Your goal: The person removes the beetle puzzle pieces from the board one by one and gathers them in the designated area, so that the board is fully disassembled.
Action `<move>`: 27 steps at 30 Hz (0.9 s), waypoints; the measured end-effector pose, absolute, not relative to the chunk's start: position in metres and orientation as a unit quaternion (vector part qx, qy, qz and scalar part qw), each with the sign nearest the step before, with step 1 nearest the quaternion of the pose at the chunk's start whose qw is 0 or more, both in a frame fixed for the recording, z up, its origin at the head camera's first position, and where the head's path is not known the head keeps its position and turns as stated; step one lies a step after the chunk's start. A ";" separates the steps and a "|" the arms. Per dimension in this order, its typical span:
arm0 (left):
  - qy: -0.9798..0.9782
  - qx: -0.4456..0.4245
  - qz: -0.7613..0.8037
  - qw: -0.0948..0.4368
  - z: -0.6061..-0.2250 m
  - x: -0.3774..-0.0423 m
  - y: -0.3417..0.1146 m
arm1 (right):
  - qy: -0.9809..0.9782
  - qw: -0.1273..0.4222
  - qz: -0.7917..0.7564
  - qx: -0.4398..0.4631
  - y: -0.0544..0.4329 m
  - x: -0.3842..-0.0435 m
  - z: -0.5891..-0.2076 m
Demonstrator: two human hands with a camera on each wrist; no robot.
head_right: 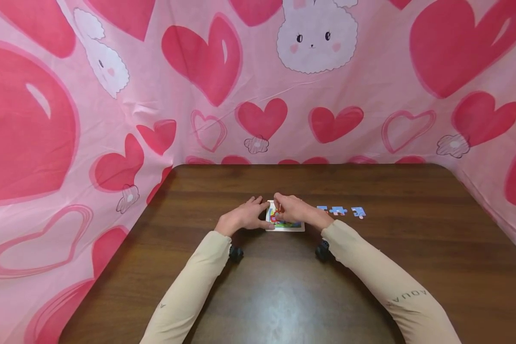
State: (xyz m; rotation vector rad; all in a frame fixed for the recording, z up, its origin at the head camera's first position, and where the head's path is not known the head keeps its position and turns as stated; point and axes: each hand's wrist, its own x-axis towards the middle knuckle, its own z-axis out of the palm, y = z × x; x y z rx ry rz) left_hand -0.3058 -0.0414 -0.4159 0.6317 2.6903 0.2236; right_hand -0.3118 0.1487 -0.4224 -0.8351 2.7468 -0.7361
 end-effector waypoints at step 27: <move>0.954 0.221 0.084 0.183 -0.419 -0.307 -0.043 | 0.911 0.098 -0.218 -0.336 0.149 -0.314 -0.421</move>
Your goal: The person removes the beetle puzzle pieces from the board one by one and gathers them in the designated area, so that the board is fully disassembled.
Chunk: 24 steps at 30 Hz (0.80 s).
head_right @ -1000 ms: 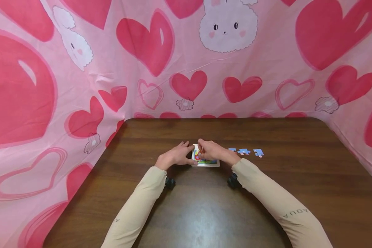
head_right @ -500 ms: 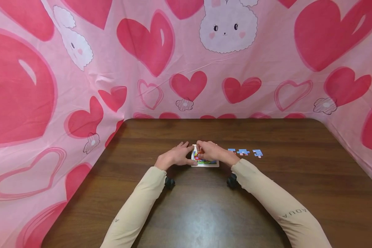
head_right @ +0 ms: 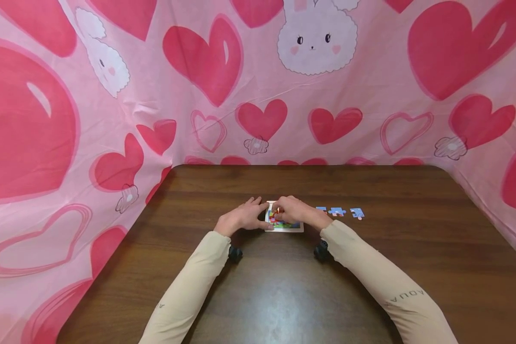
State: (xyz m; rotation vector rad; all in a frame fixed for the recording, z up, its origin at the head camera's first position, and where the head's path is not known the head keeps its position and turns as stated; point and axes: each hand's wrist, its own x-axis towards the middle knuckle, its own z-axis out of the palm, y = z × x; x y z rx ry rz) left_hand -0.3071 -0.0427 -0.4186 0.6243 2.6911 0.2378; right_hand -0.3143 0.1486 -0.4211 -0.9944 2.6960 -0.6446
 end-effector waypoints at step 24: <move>0.955 0.219 0.090 0.181 -0.420 -0.307 -0.043 | 0.919 0.077 -0.225 -0.314 0.173 -0.305 -0.408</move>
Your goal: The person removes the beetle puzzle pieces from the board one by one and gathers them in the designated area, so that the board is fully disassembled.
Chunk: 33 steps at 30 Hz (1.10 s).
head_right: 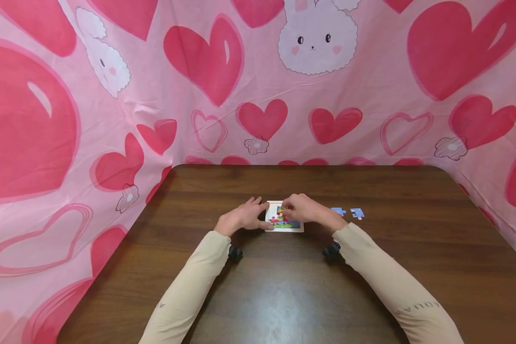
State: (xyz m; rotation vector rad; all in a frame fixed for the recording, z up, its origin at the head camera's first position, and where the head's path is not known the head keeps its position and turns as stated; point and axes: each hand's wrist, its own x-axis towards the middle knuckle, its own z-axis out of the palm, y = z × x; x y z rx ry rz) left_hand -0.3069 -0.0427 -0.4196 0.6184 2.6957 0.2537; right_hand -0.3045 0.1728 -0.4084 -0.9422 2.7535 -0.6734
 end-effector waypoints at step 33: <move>0.956 0.222 0.090 0.172 -0.419 -0.304 -0.043 | 0.927 0.082 -0.257 -0.259 0.231 -0.289 -0.398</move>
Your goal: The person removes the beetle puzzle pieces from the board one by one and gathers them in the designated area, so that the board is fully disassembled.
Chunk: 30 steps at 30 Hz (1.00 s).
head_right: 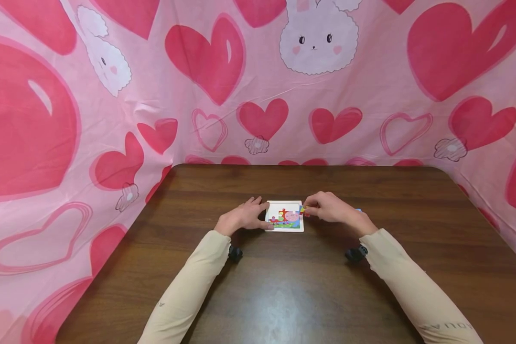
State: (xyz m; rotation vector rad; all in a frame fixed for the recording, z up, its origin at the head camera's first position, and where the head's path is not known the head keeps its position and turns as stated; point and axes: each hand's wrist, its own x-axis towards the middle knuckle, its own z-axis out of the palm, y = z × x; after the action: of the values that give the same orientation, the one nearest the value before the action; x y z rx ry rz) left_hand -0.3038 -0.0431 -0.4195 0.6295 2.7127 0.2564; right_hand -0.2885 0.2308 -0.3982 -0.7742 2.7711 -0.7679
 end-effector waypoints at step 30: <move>0.954 0.214 0.108 0.179 -0.419 -0.302 -0.044 | 0.925 0.119 -0.266 -0.245 0.268 -0.276 -0.401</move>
State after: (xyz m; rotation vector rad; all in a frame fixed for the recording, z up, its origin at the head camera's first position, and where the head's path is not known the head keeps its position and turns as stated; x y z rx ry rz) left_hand -0.3020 -0.0436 -0.4193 0.6043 2.6977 0.3045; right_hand -0.2759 0.2684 -0.4014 -0.7169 2.7028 -0.7769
